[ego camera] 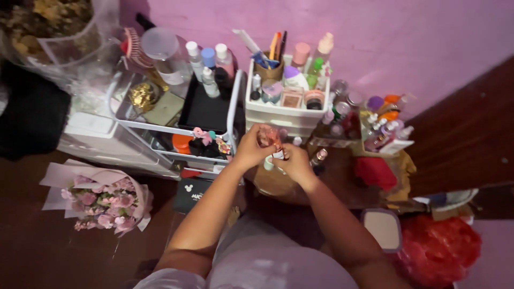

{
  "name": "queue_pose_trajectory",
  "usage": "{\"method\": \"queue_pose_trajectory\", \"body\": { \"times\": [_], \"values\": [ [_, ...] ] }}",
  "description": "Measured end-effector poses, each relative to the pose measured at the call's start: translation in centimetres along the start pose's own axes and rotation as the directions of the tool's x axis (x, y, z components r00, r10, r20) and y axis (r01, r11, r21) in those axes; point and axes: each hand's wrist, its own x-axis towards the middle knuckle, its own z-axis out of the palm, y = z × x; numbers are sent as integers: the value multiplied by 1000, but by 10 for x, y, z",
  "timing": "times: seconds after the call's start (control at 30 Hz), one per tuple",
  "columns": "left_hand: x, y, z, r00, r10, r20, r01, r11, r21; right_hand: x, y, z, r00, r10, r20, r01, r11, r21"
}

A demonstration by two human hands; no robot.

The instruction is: The person wipes a black box with a red cloth, then places it on a rolling cart. They pick up a pink hairbrush, wipe it, and set it down. They then pick up several cosmetic bottles and jars from a table and place them into the rolling cart, arranging them one by one.

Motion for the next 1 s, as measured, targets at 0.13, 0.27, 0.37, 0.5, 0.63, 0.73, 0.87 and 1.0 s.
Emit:
{"method": "queue_pose_trajectory", "body": {
  "times": [0.13, 0.27, 0.37, 0.5, 0.63, 0.73, 0.87, 1.0],
  "values": [
    [20, -26, -7, 983, 71, -168, -103, 977, -185, 24, -29, 14, 999, 0, -52, 0, 1000, 2],
    [38, -20, -33, 969, 116, -216, -145, 982, -123, 55, -53, 33, 995, -17, -100, 30, 992, 125],
    [48, -10, -64, 960, 103, -260, -144, 979, -142, 77, -79, 48, 988, -107, -115, 107, 994, -6],
    [62, 9, -124, 937, 158, -312, -158, 987, 25, 133, -53, 93, 948, -283, -148, 297, 952, 78],
    [76, 27, -197, 964, 123, -238, -45, 950, 310, 155, -84, 112, 949, -313, -41, 316, 940, 133],
    [114, -5, -229, 981, 114, -159, -22, 873, 487, 170, -110, 124, 932, -362, 28, 360, 931, 55],
    [145, -48, -243, 986, 75, -151, 29, 804, 594, 184, -136, 144, 899, -423, 111, 434, 895, -107],
    [160, -76, -247, 976, 68, -205, 80, 768, 636, 207, -135, 162, 907, -365, 210, 406, 890, -207]
  ]
}}
